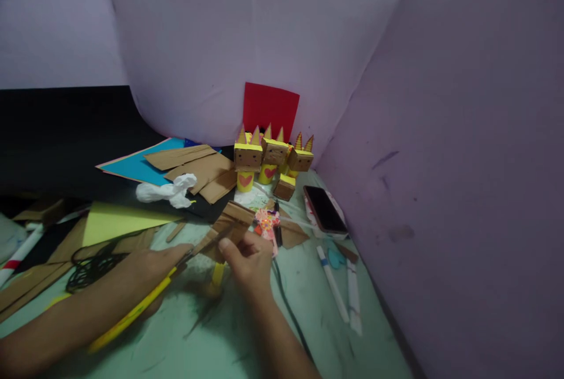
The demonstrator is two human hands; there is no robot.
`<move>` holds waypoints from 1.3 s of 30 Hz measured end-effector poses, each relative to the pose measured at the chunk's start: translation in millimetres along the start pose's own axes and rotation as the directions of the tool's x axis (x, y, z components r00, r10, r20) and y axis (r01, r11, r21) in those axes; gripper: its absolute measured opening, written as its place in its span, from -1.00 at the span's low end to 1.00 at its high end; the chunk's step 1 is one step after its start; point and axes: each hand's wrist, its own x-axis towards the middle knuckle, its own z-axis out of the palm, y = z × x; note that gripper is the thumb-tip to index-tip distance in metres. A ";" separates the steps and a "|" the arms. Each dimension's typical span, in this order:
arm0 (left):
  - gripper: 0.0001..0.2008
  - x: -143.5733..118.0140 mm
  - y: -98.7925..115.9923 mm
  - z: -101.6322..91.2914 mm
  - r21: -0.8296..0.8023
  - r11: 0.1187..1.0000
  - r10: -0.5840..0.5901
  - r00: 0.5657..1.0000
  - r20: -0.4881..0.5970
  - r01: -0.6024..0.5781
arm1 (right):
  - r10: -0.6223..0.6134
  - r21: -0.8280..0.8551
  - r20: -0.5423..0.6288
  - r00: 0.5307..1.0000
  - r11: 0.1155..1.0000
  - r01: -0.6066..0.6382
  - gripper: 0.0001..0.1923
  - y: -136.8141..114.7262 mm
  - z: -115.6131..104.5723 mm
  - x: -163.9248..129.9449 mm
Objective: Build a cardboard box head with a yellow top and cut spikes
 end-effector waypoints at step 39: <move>-0.75 11.7 -6.6 25.0 -0.098 0.981 0.151 0.978 -0.147 -0.167 | 0.159 0.026 0.056 0.986 0.987 -0.161 -0.83 8.5 -14.6 11.3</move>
